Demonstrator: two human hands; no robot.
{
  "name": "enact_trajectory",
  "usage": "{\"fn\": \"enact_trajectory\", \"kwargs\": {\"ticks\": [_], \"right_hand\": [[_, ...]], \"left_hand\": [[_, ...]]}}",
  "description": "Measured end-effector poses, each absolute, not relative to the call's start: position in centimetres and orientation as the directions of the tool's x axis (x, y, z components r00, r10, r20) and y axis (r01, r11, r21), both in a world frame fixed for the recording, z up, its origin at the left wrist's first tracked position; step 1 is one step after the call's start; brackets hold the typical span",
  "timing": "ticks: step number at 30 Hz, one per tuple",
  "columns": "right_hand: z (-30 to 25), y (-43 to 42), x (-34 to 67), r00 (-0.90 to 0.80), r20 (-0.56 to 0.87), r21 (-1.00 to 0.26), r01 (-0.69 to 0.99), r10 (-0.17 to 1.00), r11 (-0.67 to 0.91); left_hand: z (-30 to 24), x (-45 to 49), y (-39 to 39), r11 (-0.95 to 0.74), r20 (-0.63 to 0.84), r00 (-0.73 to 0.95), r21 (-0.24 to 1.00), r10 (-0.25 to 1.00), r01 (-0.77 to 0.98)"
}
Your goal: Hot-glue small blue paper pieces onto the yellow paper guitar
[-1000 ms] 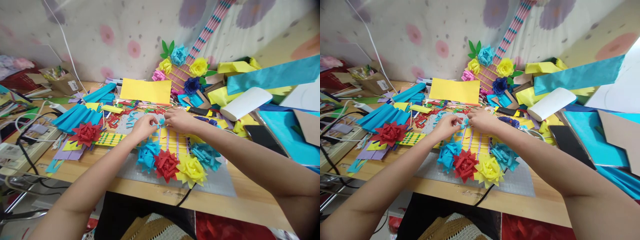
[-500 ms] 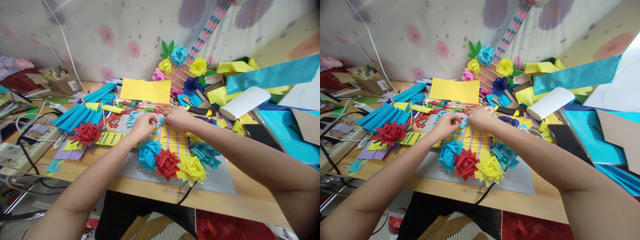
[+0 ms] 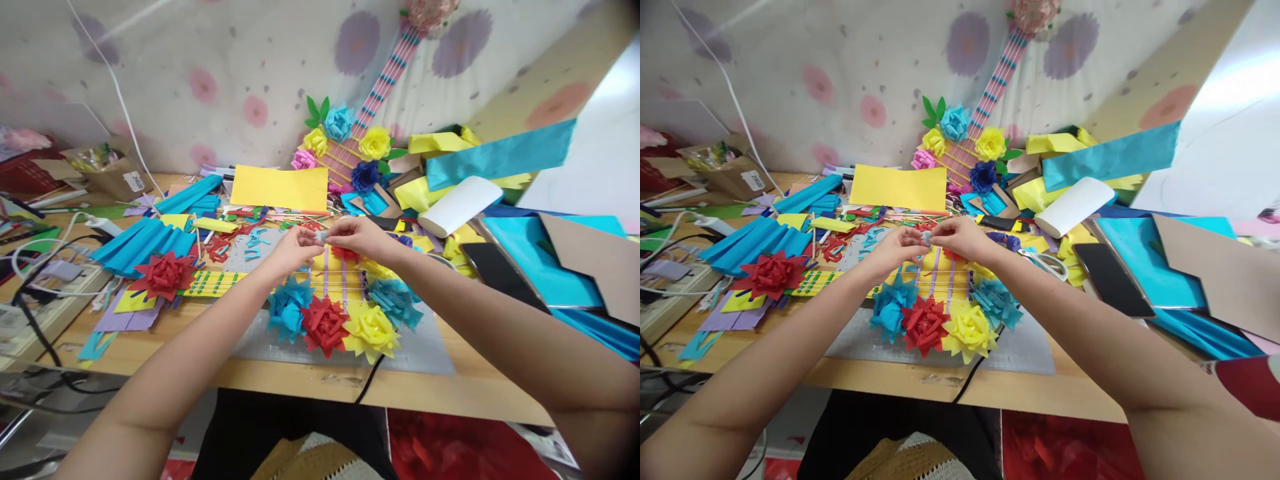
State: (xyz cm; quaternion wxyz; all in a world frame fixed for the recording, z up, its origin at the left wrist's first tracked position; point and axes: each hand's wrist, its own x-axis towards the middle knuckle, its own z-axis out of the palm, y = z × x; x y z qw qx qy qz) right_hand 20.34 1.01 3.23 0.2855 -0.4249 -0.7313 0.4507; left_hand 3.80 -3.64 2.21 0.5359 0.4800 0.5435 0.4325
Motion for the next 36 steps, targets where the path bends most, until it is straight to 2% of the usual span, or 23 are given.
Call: {"fn": "enact_trajectory", "kwargs": {"ticks": [4, 9, 15, 21, 26, 36], "right_hand": [[3.5, -0.8, 20.5, -0.385, -0.015, -0.983, 0.174, 0.923, 0.057], [3.7, -1.9, 20.9, -0.331, -0.047, -0.998, 0.055, 0.943, -0.031], [3.4, -1.9, 21.2, -0.276, -0.095, -0.995, 0.038, 0.956, -0.088], [3.8, -2.0, 21.3, -0.273, -0.065, -0.998, 0.001, 0.96, -0.068], [3.3, -1.6, 20.7, -0.238, -0.069, -0.997, -0.007, 0.969, -0.073], [2.7, -1.6, 19.7, -0.151, -0.065, -0.998, 0.019, 0.986, -0.063]], "left_hand": [[3.2, 4.7, -4.2, 0.257, -0.249, 0.082, 0.96, 0.965, -0.112], [3.4, 5.3, -4.0, 0.308, -0.278, 0.157, 0.927, 0.948, -0.215], [3.4, 5.4, -3.3, 0.227, -0.206, 0.13, 0.959, 0.97, -0.168], [3.6, 5.1, -2.8, 0.16, -0.142, 0.183, 0.984, 0.973, -0.084], [3.7, 4.7, -3.2, 0.194, -0.168, 0.195, 0.974, 0.966, -0.12], [3.1, 4.3, -3.1, 0.209, -0.188, 0.118, 0.959, 0.975, -0.193]]}}
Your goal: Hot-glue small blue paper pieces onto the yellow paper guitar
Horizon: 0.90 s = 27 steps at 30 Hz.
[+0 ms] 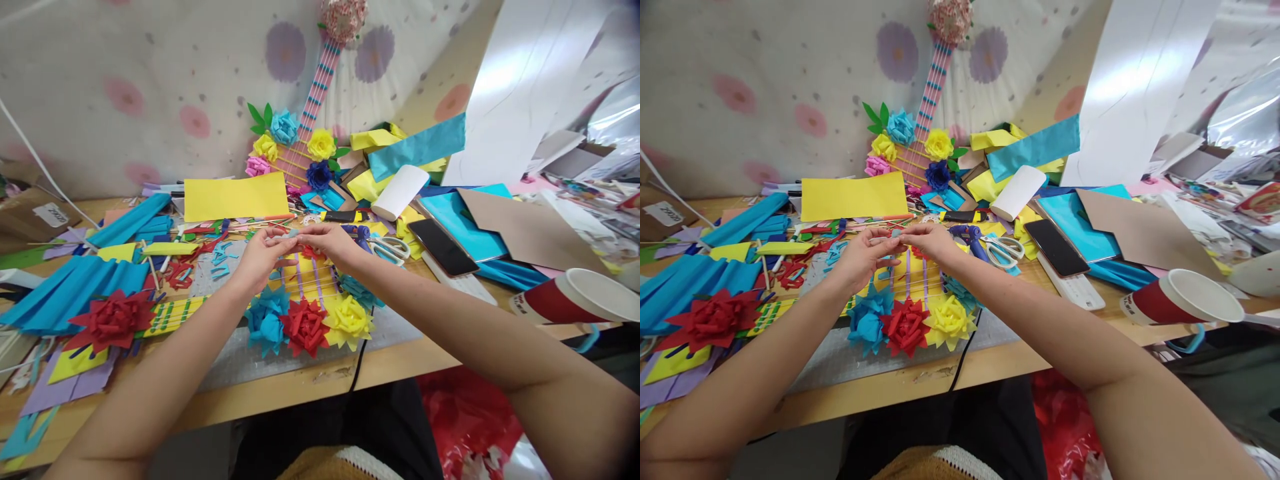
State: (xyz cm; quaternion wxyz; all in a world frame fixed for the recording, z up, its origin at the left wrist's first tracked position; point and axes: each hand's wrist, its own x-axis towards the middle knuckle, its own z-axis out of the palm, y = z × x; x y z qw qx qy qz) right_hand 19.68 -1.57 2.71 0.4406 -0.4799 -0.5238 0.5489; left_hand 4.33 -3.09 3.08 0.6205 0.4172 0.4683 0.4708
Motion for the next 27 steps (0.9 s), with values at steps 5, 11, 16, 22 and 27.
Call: {"fn": "enact_trajectory", "kwargs": {"ticks": [5, 11, 16, 22, 27], "right_hand": [[2.8, -1.5, 19.6, -0.126, -0.083, -0.997, -0.001, 0.989, -0.083], [2.5, -1.7, 19.5, -0.105, -0.155, -0.988, 0.009, 0.982, -0.155], [3.1, -1.2, 20.8, -0.26, -0.184, -0.959, 0.26, 0.948, -0.115], [5.4, 0.5, 21.8, -0.49, 0.052, -0.774, 0.53, 0.87, 0.345], [5.6, 0.6, 19.1, -0.619, 0.088, -0.568, 0.613, 0.781, 0.55]], "left_hand": [[2.9, 4.3, -2.8, 0.209, -0.193, 0.092, 0.951, 0.977, -0.228], [3.1, 4.5, -3.0, 0.177, -0.17, 0.053, 0.972, 0.984, -0.157], [2.6, 4.1, -2.7, 0.081, -0.081, 0.073, 0.997, 0.994, -0.008], [3.3, 1.9, -1.5, -0.054, -0.054, 0.244, 0.907, 0.968, 0.417], [4.9, 1.4, -1.8, -0.116, -0.08, 0.256, 0.736, 0.963, 0.667]]}}
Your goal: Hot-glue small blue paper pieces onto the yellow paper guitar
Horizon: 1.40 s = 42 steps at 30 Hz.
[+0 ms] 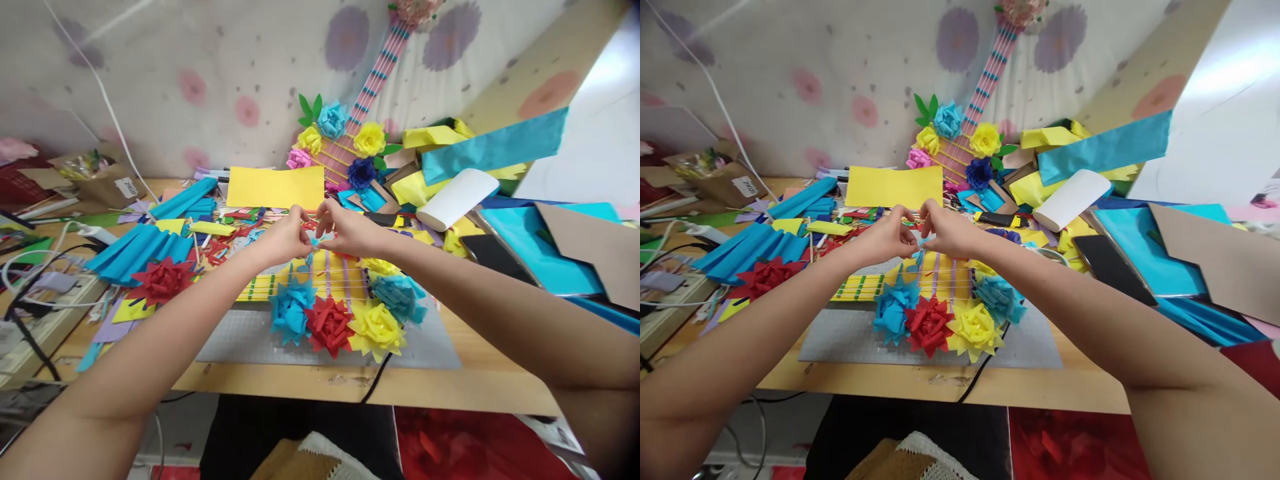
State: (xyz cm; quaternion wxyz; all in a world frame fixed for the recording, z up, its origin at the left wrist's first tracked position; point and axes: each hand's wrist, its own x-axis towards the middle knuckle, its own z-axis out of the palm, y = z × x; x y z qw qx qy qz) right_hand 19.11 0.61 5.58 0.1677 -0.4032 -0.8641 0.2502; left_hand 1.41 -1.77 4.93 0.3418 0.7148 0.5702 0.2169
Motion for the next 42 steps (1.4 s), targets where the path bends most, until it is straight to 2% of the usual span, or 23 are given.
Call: {"fn": "enact_trajectory", "kwargs": {"ticks": [5, 9, 11, 13, 16, 18, 21, 24, 30, 33, 38, 42], "right_hand": [[5.3, 0.5, 17.3, -0.672, 0.085, -0.375, 0.662, 0.735, 0.649], [5.4, 0.9, 17.9, -0.69, 0.096, -0.332, 0.657, 0.717, 0.677], [5.3, 1.1, 18.8, -0.639, 0.117, -0.396, 0.672, 0.76, 0.626], [5.0, 1.4, 19.9, -0.568, 0.096, -0.531, 0.666, 0.818, 0.524], [4.2, 1.7, 21.3, -0.5, 0.016, -0.74, 0.577, 0.866, 0.346], [3.7, 1.8, 21.7, -0.5, -0.013, -0.829, 0.489, 0.866, 0.27], [3.0, 2.0, 21.6, -0.513, -0.053, -0.895, 0.404, 0.857, 0.187], [2.5, 2.2, 21.0, -0.498, -0.091, -0.897, 0.416, 0.863, 0.146], [1.7, 2.3, 20.2, -0.49, -0.053, -0.809, 0.531, 0.87, 0.25], [1.3, 2.5, 20.2, -0.502, 0.02, -0.737, 0.577, 0.865, 0.352], [0.2, 3.5, 20.5, -0.53, 0.197, -0.669, 0.542, 0.825, 0.509], [-0.5, 3.8, 20.4, -0.529, 0.213, -0.629, 0.569, 0.821, 0.53]], "left_hand": [[5.3, 1.6, -1.8, -0.151, -0.087, 0.266, 0.641, 0.96, 0.753], [5.5, 1.5, -1.4, -0.224, -0.033, 0.314, 0.63, 0.949, 0.743], [5.5, 1.4, -1.2, -0.24, 0.005, 0.312, 0.652, 0.95, 0.719], [5.1, 1.2, -0.9, -0.222, 0.036, 0.262, 0.65, 0.964, 0.727], [4.2, 1.1, -0.6, -0.208, 0.057, 0.216, 0.585, 0.975, 0.784], [3.6, 1.1, -0.4, -0.232, 0.076, 0.228, 0.543, 0.971, 0.807], [3.2, 1.2, -0.2, -0.227, 0.104, 0.203, 0.542, 0.974, 0.809], [2.9, 1.0, -0.1, -0.183, 0.111, 0.146, 0.581, 0.983, 0.793], [1.3, 0.3, -0.1, -0.246, 0.132, 0.209, 0.613, 0.969, 0.751], [0.9, 0.0, 0.1, -0.244, 0.142, 0.2, 0.63, 0.969, 0.737], [0.8, -0.5, 0.1, -0.222, 0.145, 0.168, 0.627, 0.975, 0.747], [0.8, -0.3, -0.3, -0.209, 0.129, 0.165, 0.645, 0.978, 0.735]]}}
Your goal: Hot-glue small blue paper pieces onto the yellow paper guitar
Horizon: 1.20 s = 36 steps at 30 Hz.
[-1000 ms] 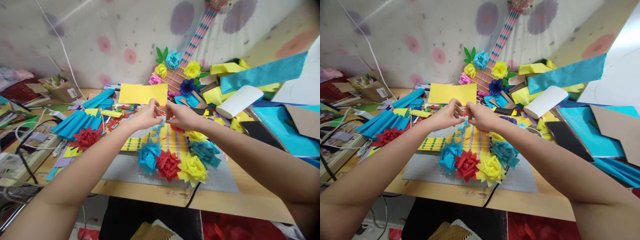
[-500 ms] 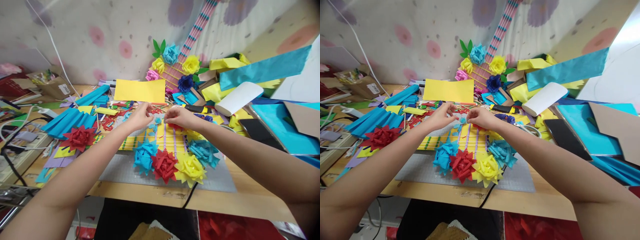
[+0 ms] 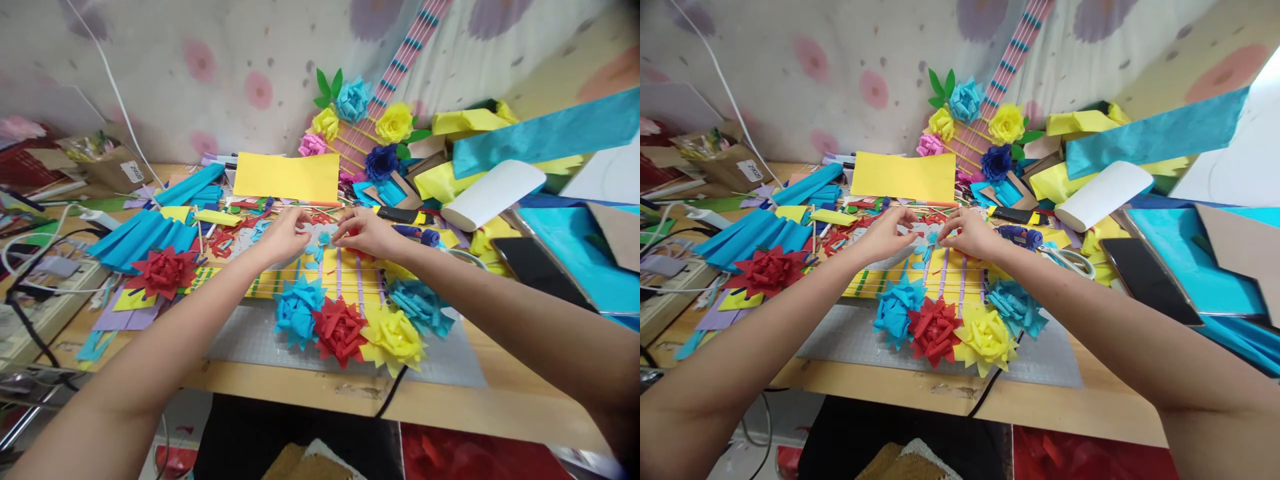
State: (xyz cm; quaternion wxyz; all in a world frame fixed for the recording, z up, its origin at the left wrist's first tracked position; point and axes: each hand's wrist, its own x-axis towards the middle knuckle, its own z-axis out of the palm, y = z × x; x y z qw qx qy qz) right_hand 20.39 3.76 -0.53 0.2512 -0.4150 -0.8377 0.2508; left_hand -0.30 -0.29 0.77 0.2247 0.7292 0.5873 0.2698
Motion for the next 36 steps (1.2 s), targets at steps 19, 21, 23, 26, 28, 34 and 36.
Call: {"fn": "enact_trajectory", "kwargs": {"ticks": [19, 21, 23, 26, 28, 34, 36], "right_hand": [[-2.3, 3.2, 19.7, -0.509, 0.309, -0.476, 0.648, 0.803, 0.594], [-2.3, 3.2, 19.6, -0.517, 0.299, -0.465, 0.655, 0.802, 0.596], [-2.3, 3.3, 19.6, -0.523, 0.297, -0.459, 0.655, 0.799, 0.6], [-2.2, 3.2, 19.5, -0.52, 0.296, -0.449, 0.665, 0.801, 0.597], [-2.0, 3.1, 19.3, -0.515, 0.281, -0.439, 0.682, 0.81, 0.585], [-1.8, 3.0, 19.1, -0.505, 0.266, -0.451, 0.688, 0.821, 0.569], [-1.8, 3.0, 19.2, -0.514, 0.28, -0.448, 0.677, 0.811, 0.584]], "left_hand": [[0.1, 0.4, -0.4, -0.25, 0.121, 0.222, 0.603, 0.967, 0.758], [0.0, 0.6, -0.4, -0.257, 0.131, 0.223, 0.58, 0.966, 0.773], [-0.1, 0.9, -0.4, -0.261, 0.148, 0.215, 0.546, 0.965, 0.796], [-0.1, 1.5, -0.5, -0.263, 0.154, 0.214, 0.496, 0.965, 0.827], [-0.1, 2.0, -0.6, -0.251, 0.131, 0.214, 0.472, 0.968, 0.845], [0.1, 3.4, -0.7, -0.218, 0.085, 0.202, 0.437, 0.976, 0.873], [0.1, 3.7, -0.6, -0.213, 0.088, 0.194, 0.43, 0.977, 0.877]]}}
